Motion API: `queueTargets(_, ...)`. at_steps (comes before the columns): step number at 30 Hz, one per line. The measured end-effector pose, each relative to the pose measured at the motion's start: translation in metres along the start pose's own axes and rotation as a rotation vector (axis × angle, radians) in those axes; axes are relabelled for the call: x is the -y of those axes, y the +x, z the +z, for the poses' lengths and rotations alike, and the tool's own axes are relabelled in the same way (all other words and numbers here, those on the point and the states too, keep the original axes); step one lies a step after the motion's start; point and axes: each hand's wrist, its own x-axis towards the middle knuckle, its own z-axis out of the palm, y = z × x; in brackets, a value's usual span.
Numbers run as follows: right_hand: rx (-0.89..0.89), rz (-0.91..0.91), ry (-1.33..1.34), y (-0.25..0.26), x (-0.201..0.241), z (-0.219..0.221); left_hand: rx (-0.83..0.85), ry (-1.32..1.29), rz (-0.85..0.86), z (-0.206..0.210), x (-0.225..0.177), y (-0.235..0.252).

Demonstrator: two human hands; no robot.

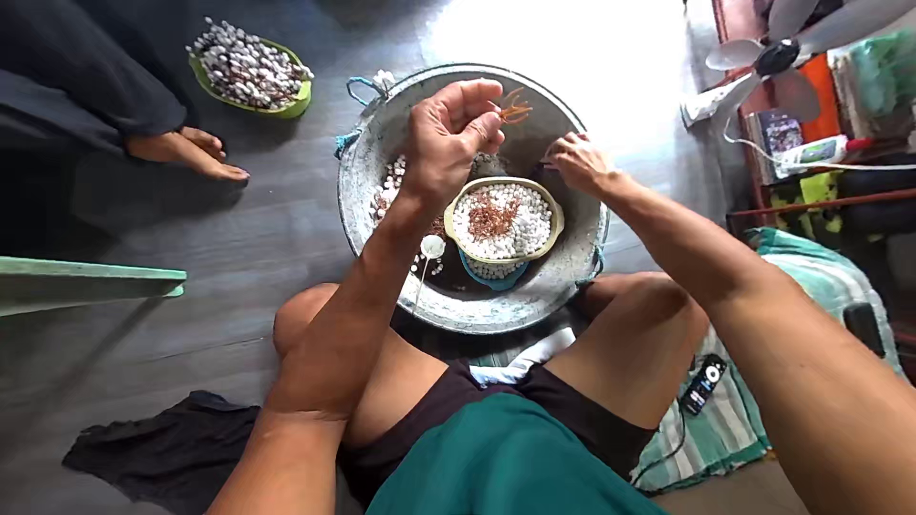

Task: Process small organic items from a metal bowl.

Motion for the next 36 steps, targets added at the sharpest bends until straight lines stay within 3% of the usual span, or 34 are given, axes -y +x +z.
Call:
queueTargets(4, 0.214, 0.058, -0.106, 0.018, 0.0, 0.009, -0.018, -0.002, 0.003, -0.009, -0.004, 0.005)
queueTargets(11, 0.264, 0.045, -0.264, 0.028, 0.0, 0.017, -0.062, -0.023, 0.01, -0.017, -0.009, 0.009)
queueTargets(17, 0.308, 0.09, -0.284, 0.019, 0.011, -0.023, -0.074, 0.0, 0.026, -0.02, -0.005, 0.009)
queueTargets(24, 0.254, 0.317, -0.208, -0.032, 0.012, -0.104, -0.057, 0.031, 0.009, -0.012, -0.004, 0.01)
queueTargets(27, 0.257, 0.496, 0.046, -0.045, -0.003, -0.103, -0.042, 0.003, 0.003, -0.008, 0.002, 0.009)
queueTargets(30, 0.201, 0.6, 0.729, -0.057, 0.007, -0.096, -0.039, -0.039, -0.055, -0.008, 0.005, 0.012)
queueTargets(33, 0.022, 0.463, 1.448, -0.072, 0.059, -0.105, -0.046, -0.052, -0.112, -0.009, 0.004, 0.027)
queueTargets(36, -0.158, 0.208, 1.694, -0.075, 0.105, -0.117, -0.04, 0.04, -0.077, -0.011, -0.002, 0.04)
